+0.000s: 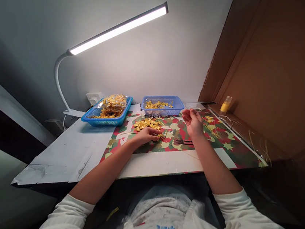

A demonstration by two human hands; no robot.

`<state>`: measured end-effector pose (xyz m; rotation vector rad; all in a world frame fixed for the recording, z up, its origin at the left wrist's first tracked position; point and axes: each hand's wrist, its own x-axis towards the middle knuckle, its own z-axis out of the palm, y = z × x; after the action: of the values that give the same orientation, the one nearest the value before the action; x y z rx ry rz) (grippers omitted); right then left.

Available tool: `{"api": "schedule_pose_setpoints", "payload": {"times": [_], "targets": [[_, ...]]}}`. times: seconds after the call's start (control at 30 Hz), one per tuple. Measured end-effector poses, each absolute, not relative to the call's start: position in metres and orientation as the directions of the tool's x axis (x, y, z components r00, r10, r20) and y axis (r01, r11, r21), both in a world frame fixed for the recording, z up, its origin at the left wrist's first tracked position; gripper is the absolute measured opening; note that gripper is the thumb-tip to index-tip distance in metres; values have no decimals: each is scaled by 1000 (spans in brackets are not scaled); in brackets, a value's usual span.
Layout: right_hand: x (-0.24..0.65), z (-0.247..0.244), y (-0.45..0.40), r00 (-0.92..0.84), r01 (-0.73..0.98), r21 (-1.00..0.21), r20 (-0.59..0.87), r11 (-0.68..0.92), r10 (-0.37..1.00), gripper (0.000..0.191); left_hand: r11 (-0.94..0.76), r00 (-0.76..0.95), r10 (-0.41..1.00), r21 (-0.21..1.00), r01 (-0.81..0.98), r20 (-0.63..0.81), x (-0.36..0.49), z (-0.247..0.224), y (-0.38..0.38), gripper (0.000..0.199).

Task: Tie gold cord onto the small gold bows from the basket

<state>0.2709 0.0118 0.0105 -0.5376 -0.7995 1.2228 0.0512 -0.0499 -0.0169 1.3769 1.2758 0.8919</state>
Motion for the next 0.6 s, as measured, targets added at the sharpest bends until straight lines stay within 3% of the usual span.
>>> {"api": "schedule_pose_setpoints", "payload": {"times": [0.1,0.27,0.47,0.6], "targets": [[279,15,13,145,-631,-720,256,288,956,24,62,199,974,974,216,-106,51,-15,-51,47],[271,15,6,-6,-574,-770,344,279,939,25,42,210,973,969,242,-95,52,-15,-52,48],[256,21,-7,-138,-574,-799,314,182,939,11,38,208,975,983,182,-77,54,-17,-52,40],[248,43,-13,-211,-596,-785,357,170,910,14,39,156,985,978,205,-72,54,-21,-50,42]]}}
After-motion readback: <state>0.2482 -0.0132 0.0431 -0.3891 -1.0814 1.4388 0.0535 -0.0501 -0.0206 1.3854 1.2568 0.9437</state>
